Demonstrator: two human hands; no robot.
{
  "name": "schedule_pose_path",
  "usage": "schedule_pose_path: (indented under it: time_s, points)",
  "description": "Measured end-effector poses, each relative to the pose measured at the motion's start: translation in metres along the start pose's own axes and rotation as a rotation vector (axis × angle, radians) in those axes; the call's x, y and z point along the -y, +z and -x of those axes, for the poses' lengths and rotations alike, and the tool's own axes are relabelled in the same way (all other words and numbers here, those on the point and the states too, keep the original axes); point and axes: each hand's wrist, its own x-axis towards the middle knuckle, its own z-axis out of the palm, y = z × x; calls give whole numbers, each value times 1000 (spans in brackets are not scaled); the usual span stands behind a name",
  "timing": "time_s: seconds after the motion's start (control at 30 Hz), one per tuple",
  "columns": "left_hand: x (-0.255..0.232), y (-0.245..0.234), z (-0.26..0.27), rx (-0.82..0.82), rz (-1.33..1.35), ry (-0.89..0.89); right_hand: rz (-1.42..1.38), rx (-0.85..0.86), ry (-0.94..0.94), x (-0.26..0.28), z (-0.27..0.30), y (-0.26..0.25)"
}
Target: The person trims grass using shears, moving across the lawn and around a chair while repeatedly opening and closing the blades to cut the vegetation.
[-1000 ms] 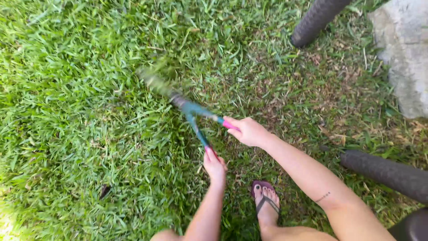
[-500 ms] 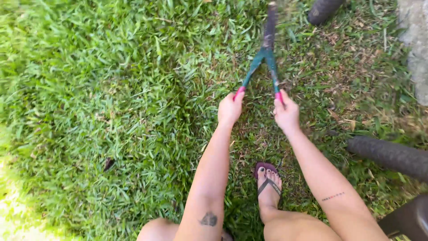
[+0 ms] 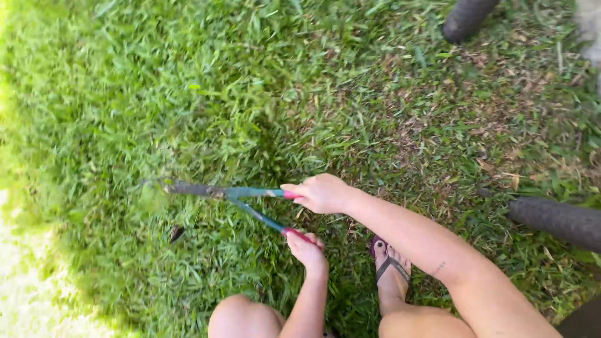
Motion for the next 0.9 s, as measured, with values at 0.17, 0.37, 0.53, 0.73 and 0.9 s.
schedule_pose_path:
  time_s: [0.17, 0.37, 0.53, 0.73, 0.9]
  points:
    - [2, 20, -31, 346, -468, 129, -429, -240, 477, -52, 91, -4]
    - [-17, 72, -69, 600, -1197, 367, -632, -572, 721, -156, 207, 10]
    - [-35, 124, -84, 649, -1404, 550, -824, -624, 850, -176, 205, 11]
    - [-26, 171, -135, 702, -1395, 588, -944, -692, 807, -204, 163, -3]
    - [6, 186, -95, 613, -1404, 372, -1077, -849, 871, -164, 120, 21]
